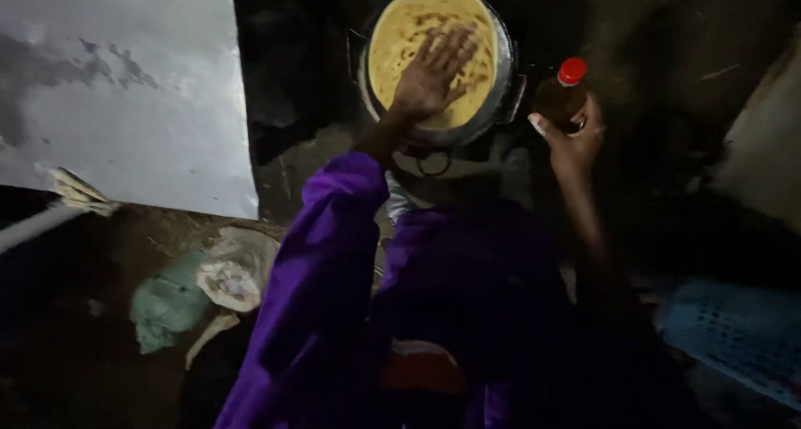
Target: Rolling out dough and cooking flatbread on a griddle.
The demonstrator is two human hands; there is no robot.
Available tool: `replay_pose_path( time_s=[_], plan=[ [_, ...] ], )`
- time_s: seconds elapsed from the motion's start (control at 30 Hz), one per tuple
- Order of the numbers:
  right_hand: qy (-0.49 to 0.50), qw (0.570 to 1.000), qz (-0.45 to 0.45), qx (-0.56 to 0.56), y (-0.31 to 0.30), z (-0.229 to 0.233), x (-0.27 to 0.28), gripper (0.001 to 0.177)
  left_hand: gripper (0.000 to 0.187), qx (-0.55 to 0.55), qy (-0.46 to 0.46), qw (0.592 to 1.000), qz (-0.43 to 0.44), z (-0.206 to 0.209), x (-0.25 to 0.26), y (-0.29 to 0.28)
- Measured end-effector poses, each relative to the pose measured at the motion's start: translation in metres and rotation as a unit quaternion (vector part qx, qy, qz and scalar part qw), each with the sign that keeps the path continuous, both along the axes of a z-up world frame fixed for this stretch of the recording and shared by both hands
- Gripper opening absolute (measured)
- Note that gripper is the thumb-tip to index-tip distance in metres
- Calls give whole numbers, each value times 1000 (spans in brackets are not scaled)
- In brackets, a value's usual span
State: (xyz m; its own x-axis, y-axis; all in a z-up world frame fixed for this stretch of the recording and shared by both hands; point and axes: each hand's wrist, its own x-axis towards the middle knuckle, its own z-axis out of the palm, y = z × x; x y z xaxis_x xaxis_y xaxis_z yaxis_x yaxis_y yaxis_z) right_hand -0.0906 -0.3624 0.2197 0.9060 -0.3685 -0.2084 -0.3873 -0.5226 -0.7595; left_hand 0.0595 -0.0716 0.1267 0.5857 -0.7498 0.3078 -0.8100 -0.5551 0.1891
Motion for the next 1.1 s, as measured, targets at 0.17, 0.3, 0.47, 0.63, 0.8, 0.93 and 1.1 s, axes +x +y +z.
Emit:
replay_pose_path(
  time_s=[0.17,0.3,0.47,0.63,0.8,0.93,1.1],
  plan=[
    [-120,981,-39,149,-9,-16,6,78,77,115,236,910,321,50,-39,-60],
    [-72,994,-32,70,-19,-23,12,88,75,-66,50,996,-27,30,-22,-17],
    [-86,988,-6,127,4,24,23,93,75,14,130,960,246,41,-49,-46],
    [-106,977,20,182,4,43,36,88,67,151,158,967,130,28,-16,-24],
    [-109,948,-8,298,14,59,32,72,79,-58,184,945,263,32,-30,-44],
    [-208,925,13,318,30,70,56,65,78,-166,150,942,251,33,-45,-51],
    [-181,925,109,316,106,93,101,67,65,-220,186,891,351,70,-85,0]
  ],
)
